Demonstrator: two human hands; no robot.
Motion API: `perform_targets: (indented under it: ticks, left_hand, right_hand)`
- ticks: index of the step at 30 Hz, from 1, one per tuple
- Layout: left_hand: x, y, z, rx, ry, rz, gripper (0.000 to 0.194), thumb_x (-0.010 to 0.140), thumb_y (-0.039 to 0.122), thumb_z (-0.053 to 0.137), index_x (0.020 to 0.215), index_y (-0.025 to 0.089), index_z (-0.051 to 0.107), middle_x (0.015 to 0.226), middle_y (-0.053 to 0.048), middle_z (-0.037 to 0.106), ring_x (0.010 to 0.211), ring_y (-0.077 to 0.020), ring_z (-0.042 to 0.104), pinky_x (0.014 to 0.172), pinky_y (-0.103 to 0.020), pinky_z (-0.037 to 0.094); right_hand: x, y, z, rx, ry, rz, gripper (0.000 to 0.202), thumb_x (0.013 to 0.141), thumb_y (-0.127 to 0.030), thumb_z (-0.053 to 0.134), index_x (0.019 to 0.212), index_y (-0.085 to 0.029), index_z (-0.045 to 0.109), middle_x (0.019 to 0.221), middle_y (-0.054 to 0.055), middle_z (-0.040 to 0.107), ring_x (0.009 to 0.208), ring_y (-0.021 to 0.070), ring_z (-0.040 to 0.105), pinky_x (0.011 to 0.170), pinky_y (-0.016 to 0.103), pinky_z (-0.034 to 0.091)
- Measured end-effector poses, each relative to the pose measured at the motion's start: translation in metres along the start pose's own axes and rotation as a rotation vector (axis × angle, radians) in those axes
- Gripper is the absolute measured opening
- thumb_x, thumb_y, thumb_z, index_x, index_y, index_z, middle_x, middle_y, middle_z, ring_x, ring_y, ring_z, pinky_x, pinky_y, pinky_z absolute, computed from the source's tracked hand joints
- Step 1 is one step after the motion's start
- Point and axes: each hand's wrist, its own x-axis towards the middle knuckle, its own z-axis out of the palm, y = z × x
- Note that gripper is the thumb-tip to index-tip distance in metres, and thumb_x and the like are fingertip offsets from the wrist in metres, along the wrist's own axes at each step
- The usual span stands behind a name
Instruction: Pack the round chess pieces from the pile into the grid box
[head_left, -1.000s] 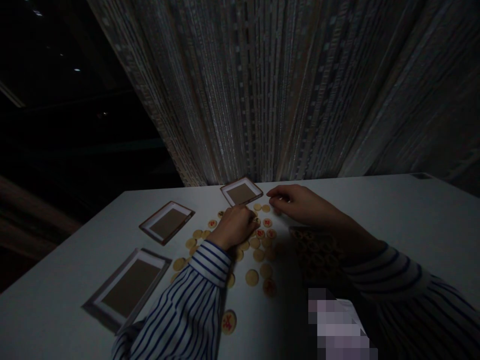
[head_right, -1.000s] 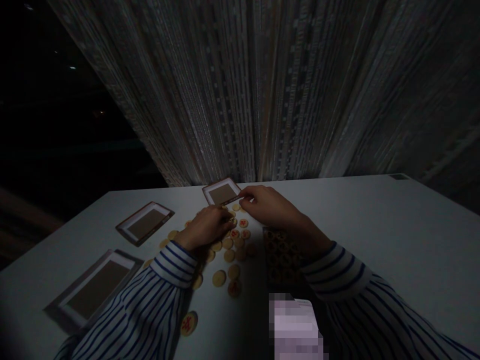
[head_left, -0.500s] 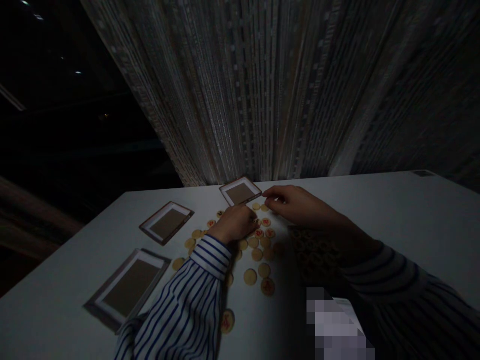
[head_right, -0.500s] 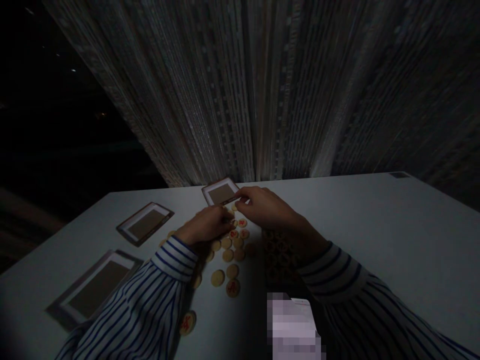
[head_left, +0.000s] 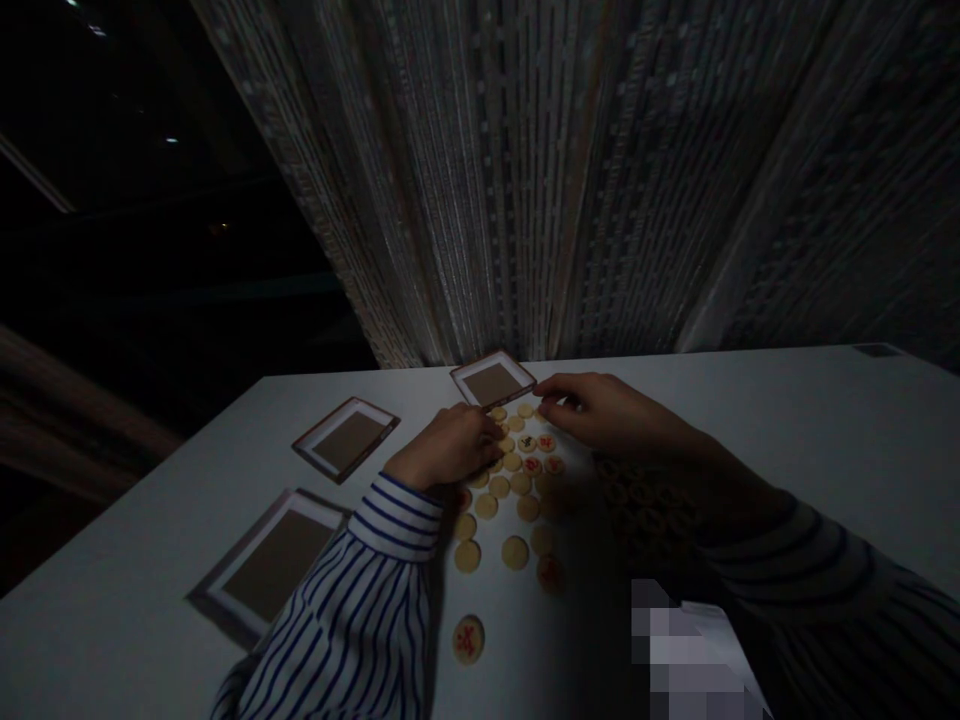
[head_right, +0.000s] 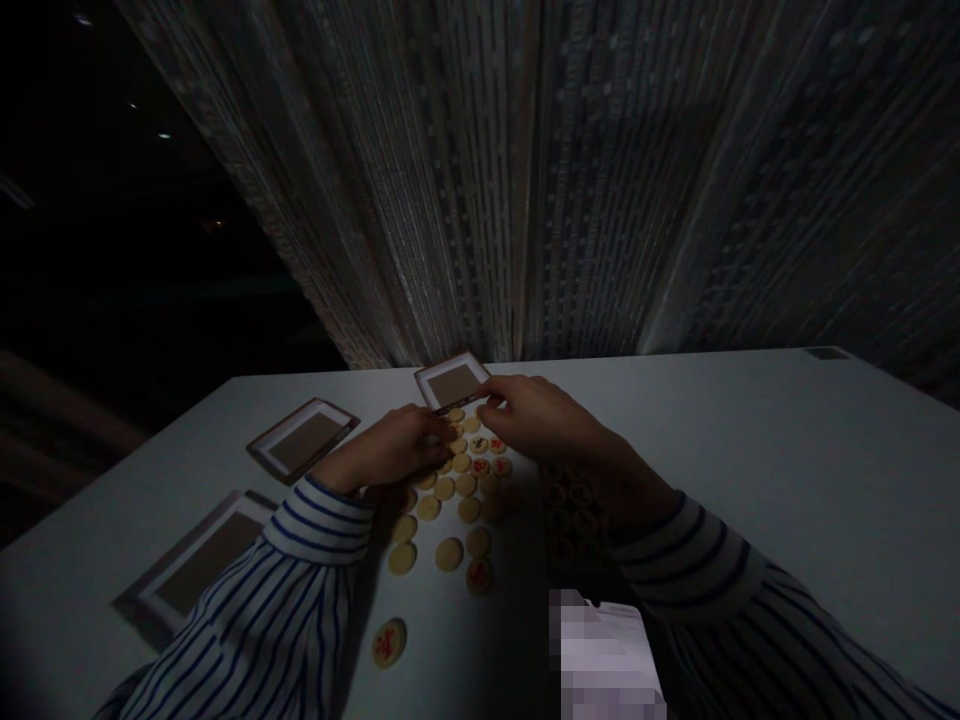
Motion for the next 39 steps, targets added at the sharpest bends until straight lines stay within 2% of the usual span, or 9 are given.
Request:
perform_targets:
  ticks: [4, 9, 21, 27, 35, 39]
  left_hand:
    - [0.002, 0.008, 0.0, 0.088, 0.021, 0.03, 0.021, 0.078, 0.024, 0.05, 0.091, 0.021, 0.068, 0.094, -0.007, 0.068, 0.09, -0.0222, 0.059, 0.077, -0.03, 0.044]
    - [0.004, 0.013, 0.002, 0.114, 0.008, 0.106, 0.022, 0.08, 0.018, 0.045, 0.083, 0.019, 0.066, 0.09, -0.007, 0.066, 0.088, -0.0219, 0.057, 0.075, -0.032, 0.043]
    - [0.007, 0.009, 0.009, 0.125, -0.005, 0.046, 0.026, 0.085, 0.027, 0.042, 0.098, 0.022, 0.064, 0.098, -0.01, 0.06, 0.095, -0.0235, 0.053, 0.08, -0.035, 0.043]
    - [0.012, 0.008, 0.011, 0.144, 0.001, 0.049, 0.026, 0.084, 0.029, 0.044, 0.097, 0.021, 0.065, 0.095, -0.01, 0.061, 0.091, -0.0236, 0.055, 0.078, -0.034, 0.043]
    - [0.009, 0.007, 0.008, 0.084, 0.074, 0.058, 0.026, 0.085, 0.032, 0.044, 0.089, 0.017, 0.065, 0.096, -0.011, 0.06, 0.091, -0.0235, 0.053, 0.08, -0.035, 0.042]
    - [0.008, 0.006, 0.001, -0.036, 0.138, 0.072, 0.025, 0.085, 0.03, 0.047, 0.092, 0.015, 0.064, 0.095, -0.01, 0.061, 0.091, -0.0219, 0.054, 0.081, -0.033, 0.042]
  right_hand:
    - [0.004, -0.005, 0.004, -0.048, -0.021, 0.021, 0.034, 0.078, -0.028, 0.047, 0.107, -0.023, 0.064, 0.085, 0.003, 0.07, 0.075, 0.018, 0.061, 0.063, 0.025, 0.041]
    - [0.007, -0.004, 0.008, -0.092, -0.042, 0.03, 0.036, 0.077, -0.028, 0.047, 0.109, -0.024, 0.063, 0.083, 0.002, 0.07, 0.072, 0.0175, 0.06, 0.062, 0.024, 0.039]
    - [0.004, -0.007, 0.009, -0.139, -0.061, 0.001, 0.036, 0.078, -0.029, 0.046, 0.109, -0.022, 0.063, 0.078, 0.002, 0.068, 0.065, 0.0148, 0.056, 0.058, 0.024, 0.035]
    - [0.004, -0.007, 0.008, -0.121, -0.064, 0.014, 0.035, 0.078, -0.03, 0.046, 0.108, -0.022, 0.063, 0.078, 0.002, 0.069, 0.064, 0.0146, 0.057, 0.057, 0.023, 0.036]
    - [0.004, -0.006, 0.008, -0.128, -0.065, 0.013, 0.037, 0.078, -0.029, 0.046, 0.11, -0.022, 0.062, 0.076, 0.002, 0.069, 0.064, 0.0155, 0.058, 0.057, 0.024, 0.037]
    - [0.005, -0.004, 0.007, -0.145, -0.044, 0.018, 0.037, 0.078, -0.029, 0.046, 0.111, -0.022, 0.061, 0.081, 0.003, 0.07, 0.07, 0.0169, 0.06, 0.06, 0.025, 0.038]
